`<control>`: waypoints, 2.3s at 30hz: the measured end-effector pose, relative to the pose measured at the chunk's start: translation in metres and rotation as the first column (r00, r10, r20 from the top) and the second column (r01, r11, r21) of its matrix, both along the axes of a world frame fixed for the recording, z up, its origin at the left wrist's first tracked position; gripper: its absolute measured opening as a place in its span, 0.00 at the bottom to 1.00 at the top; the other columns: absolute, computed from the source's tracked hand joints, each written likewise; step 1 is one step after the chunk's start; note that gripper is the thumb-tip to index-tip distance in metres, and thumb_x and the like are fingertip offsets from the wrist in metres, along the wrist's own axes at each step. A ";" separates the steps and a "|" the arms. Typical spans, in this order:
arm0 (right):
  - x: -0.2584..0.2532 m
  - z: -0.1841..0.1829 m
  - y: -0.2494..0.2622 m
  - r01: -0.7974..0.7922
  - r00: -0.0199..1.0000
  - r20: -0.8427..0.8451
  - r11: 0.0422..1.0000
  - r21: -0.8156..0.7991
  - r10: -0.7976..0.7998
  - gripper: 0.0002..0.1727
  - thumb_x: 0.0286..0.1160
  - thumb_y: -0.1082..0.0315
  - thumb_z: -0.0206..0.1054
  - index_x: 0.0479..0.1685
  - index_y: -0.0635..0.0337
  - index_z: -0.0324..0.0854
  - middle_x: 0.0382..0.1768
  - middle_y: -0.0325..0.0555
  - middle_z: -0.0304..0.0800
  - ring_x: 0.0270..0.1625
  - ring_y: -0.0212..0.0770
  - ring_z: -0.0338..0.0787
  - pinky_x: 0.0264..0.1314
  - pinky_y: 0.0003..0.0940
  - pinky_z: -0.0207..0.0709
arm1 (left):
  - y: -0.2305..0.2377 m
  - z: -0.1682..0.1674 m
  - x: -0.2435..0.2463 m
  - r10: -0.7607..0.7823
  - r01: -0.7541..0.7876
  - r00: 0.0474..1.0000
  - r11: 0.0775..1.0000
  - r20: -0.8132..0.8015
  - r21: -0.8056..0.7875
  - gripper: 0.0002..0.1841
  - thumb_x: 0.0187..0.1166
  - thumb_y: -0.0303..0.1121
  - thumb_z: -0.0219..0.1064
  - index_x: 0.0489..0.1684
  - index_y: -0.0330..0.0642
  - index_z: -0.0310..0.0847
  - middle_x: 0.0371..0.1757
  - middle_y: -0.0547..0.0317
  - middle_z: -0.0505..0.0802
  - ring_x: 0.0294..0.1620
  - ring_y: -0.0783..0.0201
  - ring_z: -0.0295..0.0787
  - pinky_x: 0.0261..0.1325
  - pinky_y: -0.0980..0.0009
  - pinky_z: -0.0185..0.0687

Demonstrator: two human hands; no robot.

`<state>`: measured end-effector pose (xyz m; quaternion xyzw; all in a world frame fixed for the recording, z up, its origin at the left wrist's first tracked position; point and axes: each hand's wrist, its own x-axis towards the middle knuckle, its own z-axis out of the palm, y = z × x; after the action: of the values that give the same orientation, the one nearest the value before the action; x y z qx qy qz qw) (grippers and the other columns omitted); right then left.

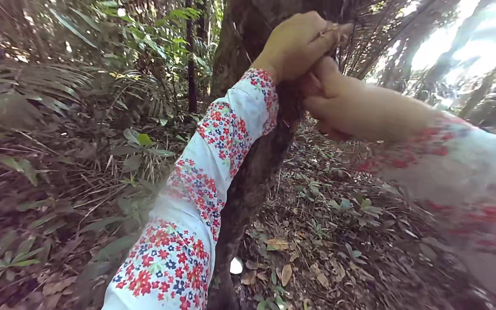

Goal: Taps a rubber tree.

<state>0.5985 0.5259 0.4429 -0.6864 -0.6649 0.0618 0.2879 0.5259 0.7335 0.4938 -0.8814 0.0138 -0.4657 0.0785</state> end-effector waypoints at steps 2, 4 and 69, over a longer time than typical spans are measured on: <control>0.050 -0.010 0.029 -0.196 0.980 0.052 0.970 0.144 0.191 0.29 0.89 0.58 0.58 0.84 0.44 0.49 0.25 0.50 0.81 0.09 0.35 0.77 0.06 0.35 0.75 | 0.019 -0.004 0.014 -0.124 0.108 0.985 0.985 0.120 0.132 0.26 0.88 0.48 0.46 0.26 0.42 0.83 0.29 0.57 0.86 0.40 0.60 0.86 0.47 0.54 0.76; 0.027 -0.017 0.030 -0.062 0.986 0.160 0.987 0.149 0.038 0.31 0.91 0.63 0.53 0.88 0.52 0.45 0.36 0.56 0.82 0.21 0.45 0.82 0.23 0.48 0.79 | 0.005 -0.014 0.007 -0.045 0.035 0.996 0.991 0.079 0.126 0.26 0.84 0.47 0.46 0.30 0.35 0.84 0.35 0.47 0.90 0.47 0.51 0.89 0.53 0.47 0.77; 0.143 -0.074 -0.041 -0.199 0.913 0.388 0.967 0.158 0.125 0.33 0.84 0.68 0.61 0.87 0.55 0.54 0.24 0.48 0.82 0.21 0.46 0.83 0.24 0.51 0.76 | -0.120 -0.103 0.088 0.096 -0.110 0.967 0.993 0.236 0.051 0.20 0.78 0.39 0.57 0.22 0.31 0.85 0.24 0.45 0.90 0.33 0.48 0.92 0.37 0.49 0.76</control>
<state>0.7418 0.4845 0.3684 -0.5964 -0.7652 -0.1119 0.2149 0.6136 0.6137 0.3907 -0.8173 -0.0266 -0.5604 0.1315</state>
